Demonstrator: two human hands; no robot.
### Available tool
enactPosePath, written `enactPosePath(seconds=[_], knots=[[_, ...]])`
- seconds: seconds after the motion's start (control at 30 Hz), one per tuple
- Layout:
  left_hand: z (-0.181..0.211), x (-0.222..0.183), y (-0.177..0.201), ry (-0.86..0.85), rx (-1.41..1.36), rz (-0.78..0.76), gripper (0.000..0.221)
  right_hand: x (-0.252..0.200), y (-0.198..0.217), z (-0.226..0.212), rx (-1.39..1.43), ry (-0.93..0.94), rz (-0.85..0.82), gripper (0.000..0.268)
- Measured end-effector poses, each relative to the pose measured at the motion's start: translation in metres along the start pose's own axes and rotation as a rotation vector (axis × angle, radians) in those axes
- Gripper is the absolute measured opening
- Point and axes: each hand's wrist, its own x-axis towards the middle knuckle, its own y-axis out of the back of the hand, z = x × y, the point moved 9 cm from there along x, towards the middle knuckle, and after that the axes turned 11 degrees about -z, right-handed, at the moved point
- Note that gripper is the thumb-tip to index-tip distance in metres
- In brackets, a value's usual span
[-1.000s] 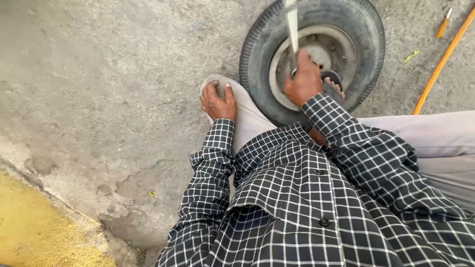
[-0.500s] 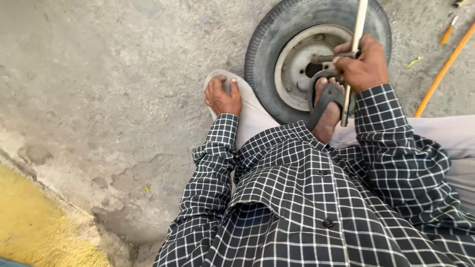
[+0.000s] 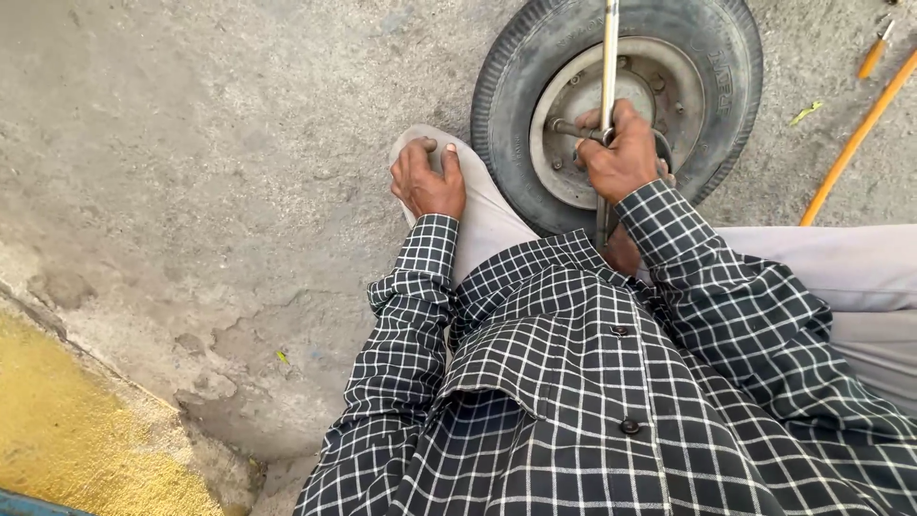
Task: Repairing or assembling a small wheel by tightening bolts on the rim.
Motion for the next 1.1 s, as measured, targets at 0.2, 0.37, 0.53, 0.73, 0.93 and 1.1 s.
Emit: enactPosePath(seconds=[0.2, 0.37, 0.53, 0.73, 0.93, 1.1], knots=[[0.001, -0.001, 0.004, 0.018, -0.019, -0.011, 0.028, 0.004, -0.020, 0.020, 0.110, 0.009, 0.053, 0.026], [0.048, 0.009, 0.014, -0.256, -0.197, -0.011, 0.038, -0.003, -0.029, -0.001, -0.069, 0.062, 0.043, 0.032], [0.223, 0.004, 0.042, -0.985, 0.228, -0.240, 0.063, 0.002, -0.048, 0.003, -0.407, 0.196, -0.069, 0.038], [0.250, 0.024, -0.017, -1.326, 0.831, -0.481, 0.062, -0.028, -0.037, 0.000, -0.224, 0.289, 0.015, 0.065], [0.258, 0.033, -0.007, -1.390, 0.687, -0.650, 0.062, -0.071, -0.065, 0.123, 0.493, -0.422, -0.343, 0.048], [0.245, 0.039, -0.008, -1.366, 0.601, -0.614, 0.060, -0.066, -0.050, 0.106, 0.339, -0.409, -0.392, 0.055]])
